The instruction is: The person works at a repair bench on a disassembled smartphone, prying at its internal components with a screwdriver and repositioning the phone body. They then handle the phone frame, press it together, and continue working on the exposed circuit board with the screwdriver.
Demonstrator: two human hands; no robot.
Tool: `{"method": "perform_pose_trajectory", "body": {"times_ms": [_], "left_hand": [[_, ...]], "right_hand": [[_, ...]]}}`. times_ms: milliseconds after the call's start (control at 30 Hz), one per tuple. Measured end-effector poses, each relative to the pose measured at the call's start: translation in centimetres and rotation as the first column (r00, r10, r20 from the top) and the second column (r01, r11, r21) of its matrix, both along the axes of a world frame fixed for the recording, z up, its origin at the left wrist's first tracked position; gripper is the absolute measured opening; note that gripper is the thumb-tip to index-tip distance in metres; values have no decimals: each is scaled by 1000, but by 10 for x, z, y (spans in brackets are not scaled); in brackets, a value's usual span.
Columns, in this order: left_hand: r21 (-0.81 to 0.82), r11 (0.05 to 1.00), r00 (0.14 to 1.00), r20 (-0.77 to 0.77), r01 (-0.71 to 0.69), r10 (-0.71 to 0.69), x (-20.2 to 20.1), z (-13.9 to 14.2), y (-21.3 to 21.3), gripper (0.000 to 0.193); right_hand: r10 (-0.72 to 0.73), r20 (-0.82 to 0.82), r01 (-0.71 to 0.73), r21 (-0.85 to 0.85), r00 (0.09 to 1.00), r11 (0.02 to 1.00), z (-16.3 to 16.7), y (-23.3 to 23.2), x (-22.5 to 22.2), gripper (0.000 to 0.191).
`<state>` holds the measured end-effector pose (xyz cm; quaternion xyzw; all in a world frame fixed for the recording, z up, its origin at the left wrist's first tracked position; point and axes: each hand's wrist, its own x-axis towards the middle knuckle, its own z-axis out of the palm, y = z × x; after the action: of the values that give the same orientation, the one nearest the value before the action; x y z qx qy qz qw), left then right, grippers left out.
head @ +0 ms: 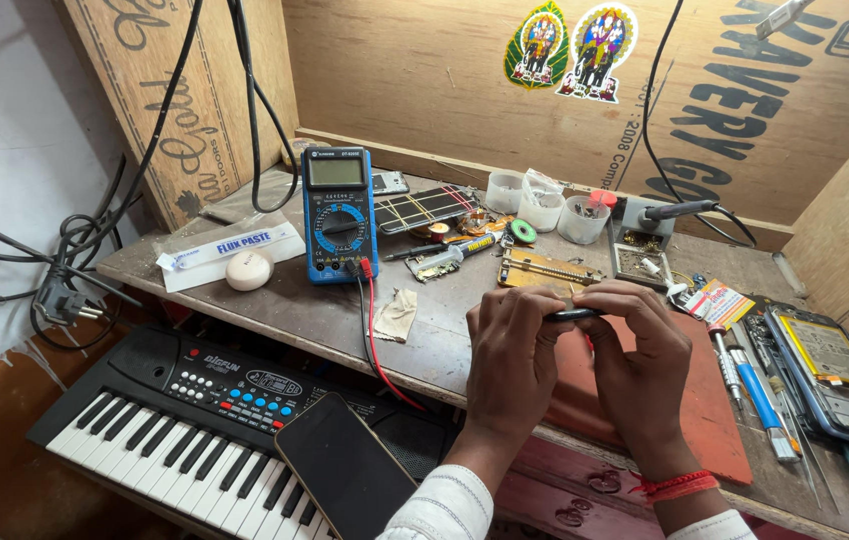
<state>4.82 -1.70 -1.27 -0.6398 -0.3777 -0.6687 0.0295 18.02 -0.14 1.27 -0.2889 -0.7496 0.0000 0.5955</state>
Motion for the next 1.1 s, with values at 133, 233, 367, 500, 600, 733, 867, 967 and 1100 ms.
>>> {"method": "perform_pose_trajectory", "body": {"times_ms": [133, 233, 367, 500, 600, 733, 867, 967, 1100], "left_hand": [[-27, 1000, 1000, -18, 1, -1, 0, 3, -2, 13], [12, 1000, 999, -42, -13, 13, 1, 4, -4, 19], [41, 986, 987, 12, -160, 159, 3, 6, 0, 23], [-41, 984, 985, 15, -172, 173, 4, 3, 4, 17], [-74, 988, 991, 16, -134, 136, 4, 2, 6, 18], [-58, 991, 992, -14, -122, 122, 2, 2, 5, 21], [-41, 993, 993, -26, -113, 112, 2, 3, 2, 21], [-59, 991, 993, -24, -117, 116, 3, 4, 2, 17], [-66, 994, 996, -19, -91, 90, 3, 2, 1, 14]], "right_hand": [[8, -22, -8, -40, 1000, 999, -4, 2, 3, 23], [-29, -51, 27, -28, 998, 999, -10, 7, 5, 18], [26, -268, -64, -136, 963, 989, -16, 14, 9, 12], [152, -317, -212, -164, 936, 963, -18, 18, 10, 10], [177, -321, -243, -181, 931, 953, -17, 17, 11, 11], [204, -386, -301, -210, 900, 930, -18, 17, 11, 11], [193, -447, -334, -260, 873, 906, -19, 21, 11, 9], [227, -454, -362, -236, 862, 902, -17, 22, 10, 12], [221, -322, -277, -140, 920, 951, -13, 12, 11, 27]]}}
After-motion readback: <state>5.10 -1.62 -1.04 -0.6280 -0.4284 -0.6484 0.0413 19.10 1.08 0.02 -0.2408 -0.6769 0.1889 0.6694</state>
